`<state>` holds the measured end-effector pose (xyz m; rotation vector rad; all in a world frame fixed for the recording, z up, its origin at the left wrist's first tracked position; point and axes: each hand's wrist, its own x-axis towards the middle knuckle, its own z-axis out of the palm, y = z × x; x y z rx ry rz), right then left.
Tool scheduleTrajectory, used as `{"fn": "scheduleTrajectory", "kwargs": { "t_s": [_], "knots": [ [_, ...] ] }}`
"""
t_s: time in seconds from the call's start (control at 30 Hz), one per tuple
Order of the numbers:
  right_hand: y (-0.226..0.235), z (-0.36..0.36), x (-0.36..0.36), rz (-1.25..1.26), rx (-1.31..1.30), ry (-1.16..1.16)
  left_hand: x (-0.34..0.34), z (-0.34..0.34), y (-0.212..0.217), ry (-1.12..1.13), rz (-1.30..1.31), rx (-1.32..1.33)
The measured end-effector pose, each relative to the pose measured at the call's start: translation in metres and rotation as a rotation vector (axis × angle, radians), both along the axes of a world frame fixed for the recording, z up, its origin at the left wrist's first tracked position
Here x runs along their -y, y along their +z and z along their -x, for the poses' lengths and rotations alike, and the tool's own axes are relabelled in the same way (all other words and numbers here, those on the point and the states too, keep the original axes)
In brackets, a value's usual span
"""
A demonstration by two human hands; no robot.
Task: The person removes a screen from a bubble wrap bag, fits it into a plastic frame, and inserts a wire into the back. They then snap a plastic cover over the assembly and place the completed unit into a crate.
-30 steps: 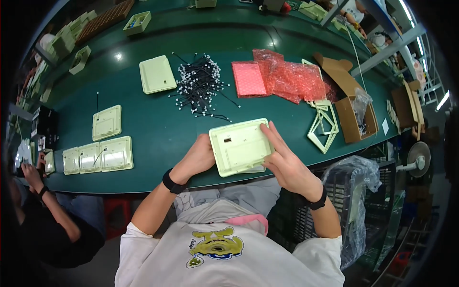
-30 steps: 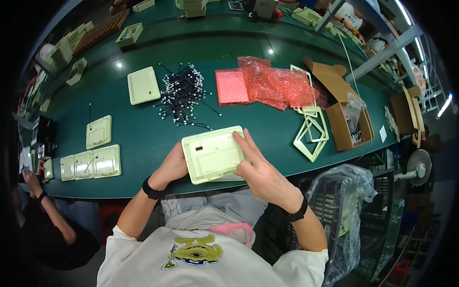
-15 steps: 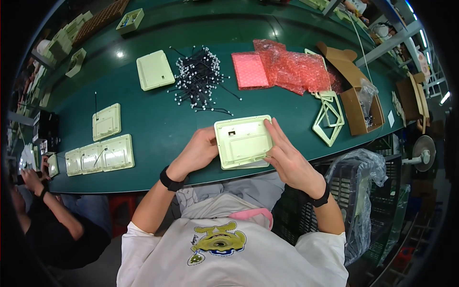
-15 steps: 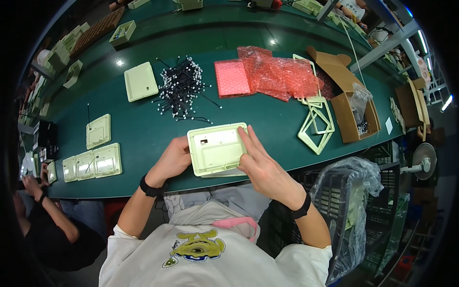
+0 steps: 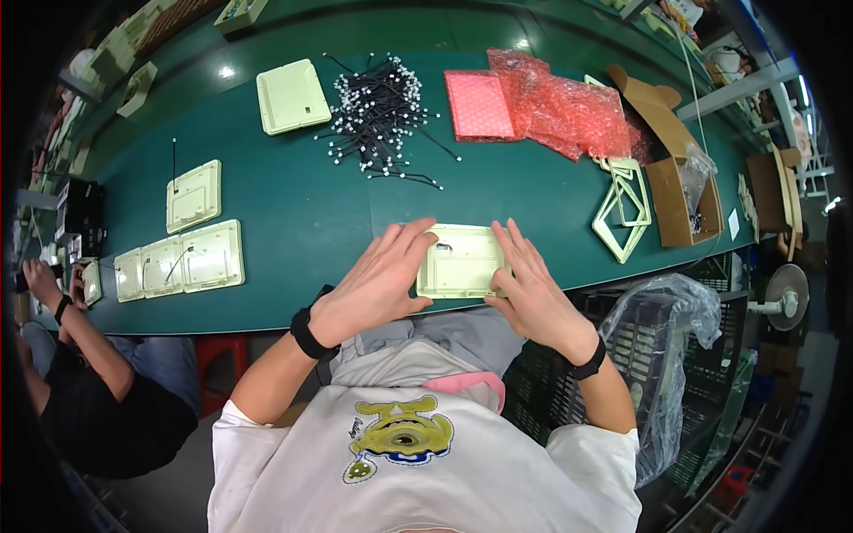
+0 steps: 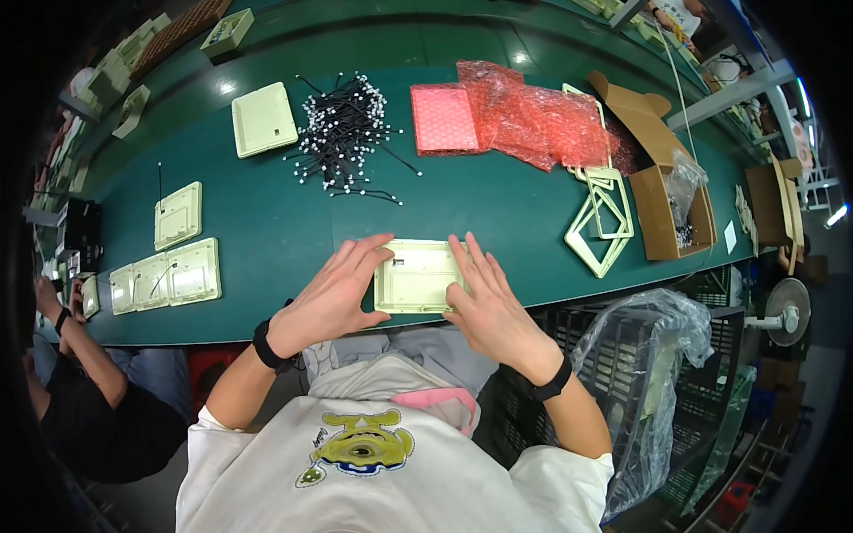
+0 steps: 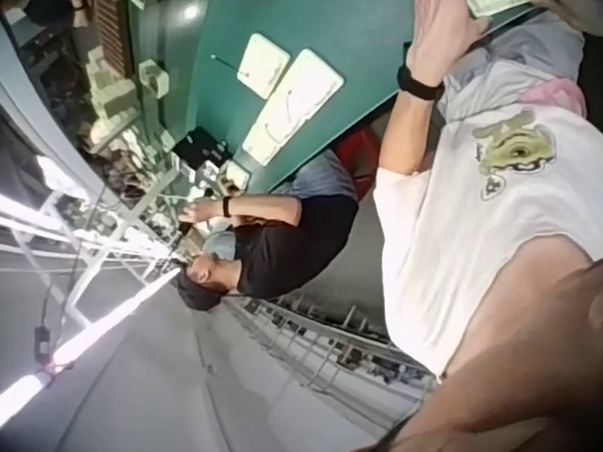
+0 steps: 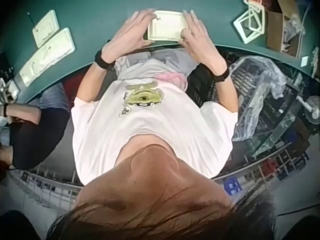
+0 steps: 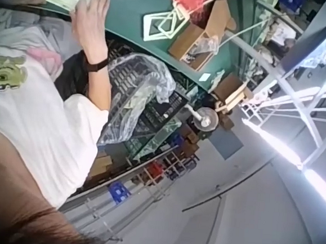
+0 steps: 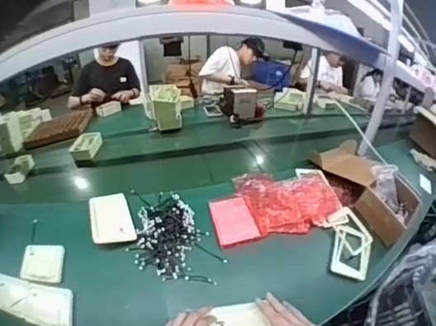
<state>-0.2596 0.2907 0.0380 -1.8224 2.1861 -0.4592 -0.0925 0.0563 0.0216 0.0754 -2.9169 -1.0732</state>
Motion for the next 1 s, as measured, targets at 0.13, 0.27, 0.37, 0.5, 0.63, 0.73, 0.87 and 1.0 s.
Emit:
{"fn": "scheduleTrajectory", "kwargs": {
  "t_s": [0.13, 0.27, 0.37, 0.5, 0.63, 0.73, 0.87, 1.0],
  "knots": [
    [0.006, 0.016, 0.006, -0.049, 0.042, 0.028, 0.001, 0.004, 0.0, -0.012, 0.027, -0.008],
    [0.01, 0.024, 0.008, -0.083, 0.068, 0.063, 0.001, 0.006, 0.003, -0.019, 0.034, -0.003],
    [0.011, 0.028, 0.009, -0.07, 0.045, 0.088, -0.001, 0.008, 0.006, -0.023, 0.038, -0.007],
    [0.012, 0.031, 0.011, -0.099, 0.077, 0.09, -0.003, 0.007, 0.006, -0.033, 0.044, -0.014],
    [0.012, 0.03, 0.015, -0.101, 0.06, 0.092, -0.003, 0.008, 0.004, -0.032, 0.041, -0.012],
    [0.013, 0.028, 0.017, -0.125, 0.013, 0.087, -0.002, 0.008, 0.004, -0.05, 0.056, -0.041],
    [0.009, 0.026, 0.018, -0.08, -0.033, 0.111, -0.002, 0.005, 0.003, -0.023, 0.05, -0.003],
    [0.009, 0.025, 0.017, -0.095, -0.03, 0.092, -0.004, 0.006, 0.005, -0.038, 0.082, 0.013]
  ]
}}
